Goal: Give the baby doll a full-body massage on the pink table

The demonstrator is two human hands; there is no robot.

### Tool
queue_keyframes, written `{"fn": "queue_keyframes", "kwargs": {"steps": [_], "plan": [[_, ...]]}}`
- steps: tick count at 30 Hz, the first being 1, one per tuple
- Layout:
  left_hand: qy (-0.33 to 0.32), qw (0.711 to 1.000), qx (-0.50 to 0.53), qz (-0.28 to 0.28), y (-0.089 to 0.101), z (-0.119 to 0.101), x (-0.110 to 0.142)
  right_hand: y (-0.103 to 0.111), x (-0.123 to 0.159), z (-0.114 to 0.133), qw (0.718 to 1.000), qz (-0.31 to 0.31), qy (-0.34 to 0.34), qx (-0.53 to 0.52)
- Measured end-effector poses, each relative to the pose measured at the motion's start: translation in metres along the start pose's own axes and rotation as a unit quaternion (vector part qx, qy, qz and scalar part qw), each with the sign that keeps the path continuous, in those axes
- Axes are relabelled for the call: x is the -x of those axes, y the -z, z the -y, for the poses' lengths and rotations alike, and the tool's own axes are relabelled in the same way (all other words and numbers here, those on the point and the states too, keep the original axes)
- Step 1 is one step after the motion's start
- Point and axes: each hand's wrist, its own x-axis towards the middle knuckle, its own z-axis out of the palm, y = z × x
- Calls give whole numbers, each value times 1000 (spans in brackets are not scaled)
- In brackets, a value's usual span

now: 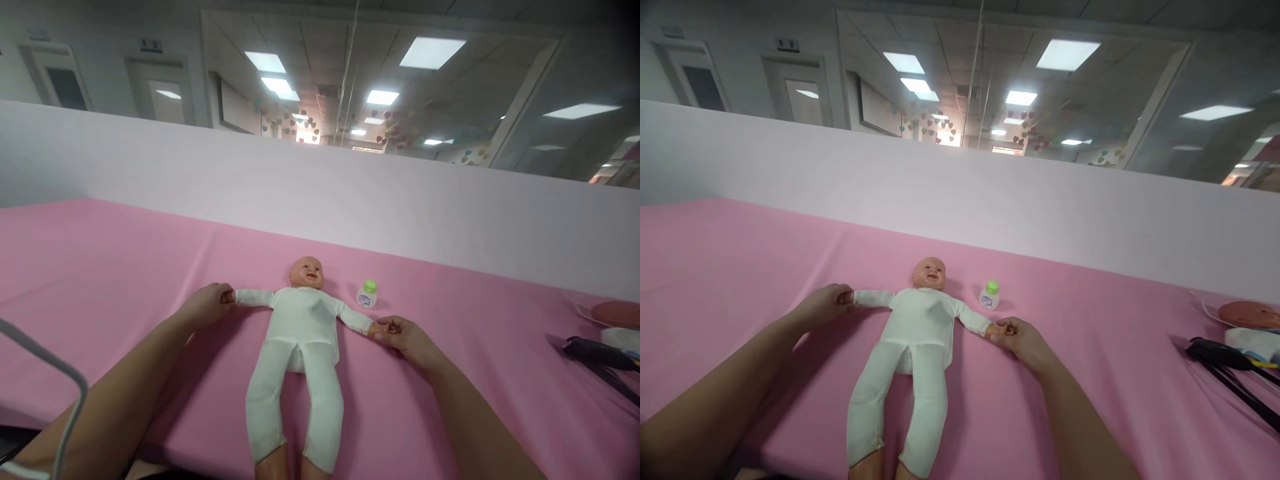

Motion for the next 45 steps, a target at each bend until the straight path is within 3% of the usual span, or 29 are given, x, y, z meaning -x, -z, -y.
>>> {"fn": "queue_keyframes", "kwargs": {"steps": [4,6,9,12,15,18,24,30,38,45], "plan": [[88,975,202,-4,-6,-4,3,2,-8,-5,993,-11,-2,-119],[97,933,346,14,-8,-4,4,2,-14,-10,985,-29,-19,-170],[116,842,528,9,-12,-1,3,2,-19,-18,972,-34,-64,-225],[166,780,604,-9,-14,0,-2,1,-19,-20,960,-26,-89,-263],[201,752,628,12,-14,0,-6,0,-18,-19,955,3,-89,-282],[192,747,636,32,-12,-1,-6,0,-18,-18,952,17,-83,-294],[199,767,609,5,-13,-1,-5,-3,-17,-18,969,0,-78,-234],[206,768,607,-9,-14,-6,-5,-7,-14,-14,980,-19,-52,-192],[224,744,629,-13,-13,-8,-8,-3,-22,-20,959,-73,-62,-268],[186,758,625,18,-15,0,-8,2,-19,-17,962,-2,-28,-270]]}}
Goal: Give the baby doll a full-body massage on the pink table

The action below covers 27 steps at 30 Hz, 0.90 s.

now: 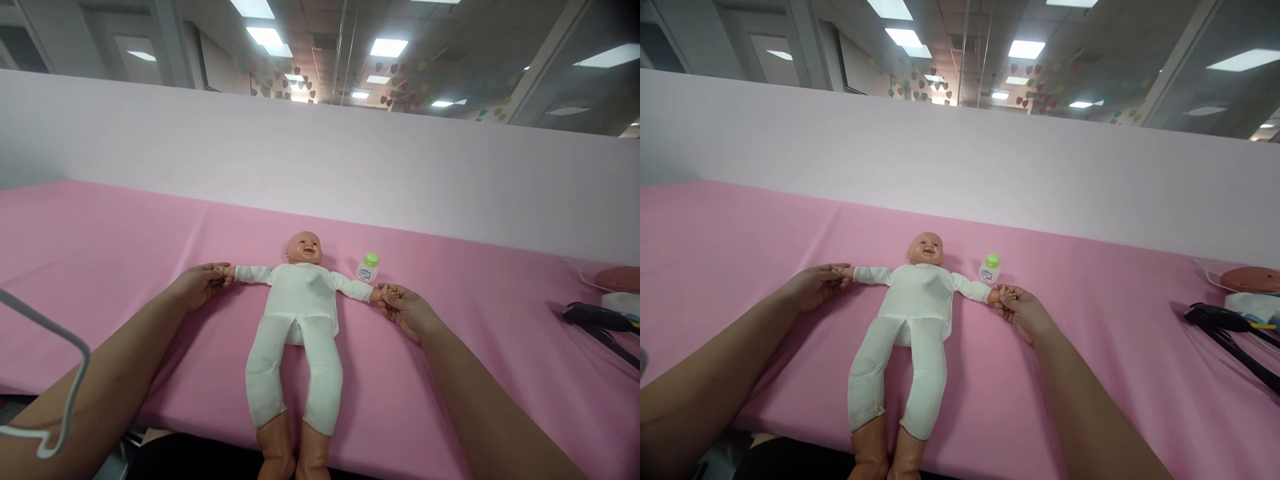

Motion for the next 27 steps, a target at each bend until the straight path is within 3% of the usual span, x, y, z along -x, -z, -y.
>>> {"fn": "queue_keyframes", "kwargs": {"steps": [3,9,13,18,21,27], "plan": [[6,1000,-10,6,4,1,-3,1,1,0,999,2,16,43],[6,1000,-20,-3,10,4,-11,8,-8,-8,983,-52,30,175],[9,1000,-16,-10,9,4,-12,9,-13,-11,987,-74,9,139],[15,1000,-4,-4,9,3,-11,3,-4,-3,997,-14,10,70],[8,1000,-4,16,13,5,-12,0,1,1,993,11,23,112],[-5,999,-15,28,13,7,-11,0,1,-1,981,-3,65,184]]}}
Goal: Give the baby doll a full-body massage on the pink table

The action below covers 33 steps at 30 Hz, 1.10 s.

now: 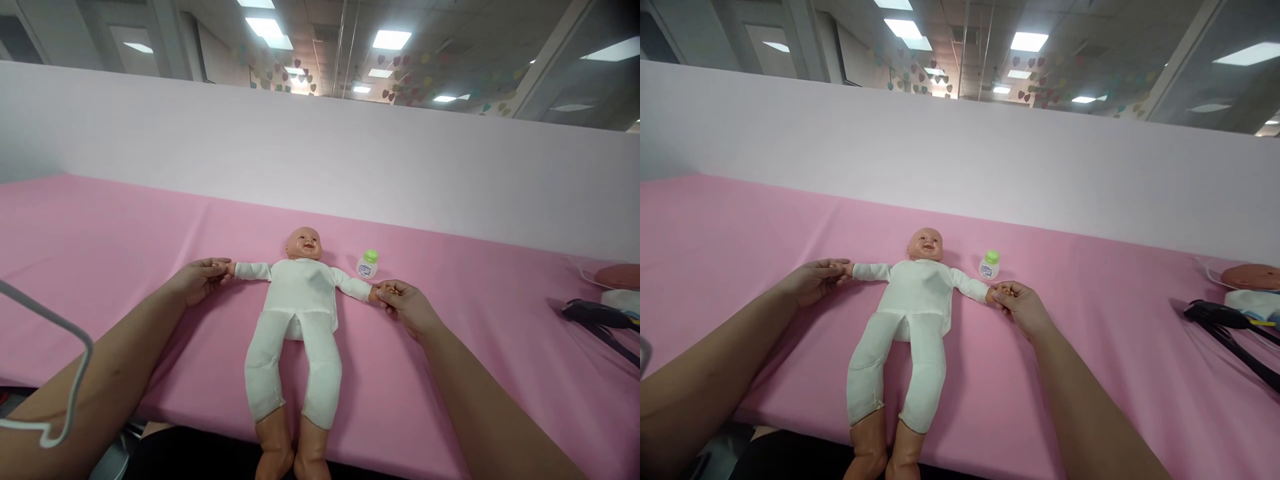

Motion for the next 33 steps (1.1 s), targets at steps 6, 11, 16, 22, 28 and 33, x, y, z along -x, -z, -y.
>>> {"fn": "queue_keyframes", "kwargs": {"steps": [6,11,16,22,28,33], "plan": [[-3,1000,-9,-20,-9,-6,8,0,1,0,999,-28,-1,33],[9,999,-13,-39,-14,-9,9,0,-2,-4,999,-23,-23,27],[21,999,-1,-46,-12,-8,7,-1,-2,-3,998,-9,-36,-46],[19,999,16,-27,-8,-5,6,-1,1,1,996,22,-38,-74],[-1,1000,7,-12,-6,-3,4,-2,3,5,999,22,-17,-29],[-4,1000,-23,-10,-9,-4,6,-7,6,8,1000,21,-4,-18]]}}
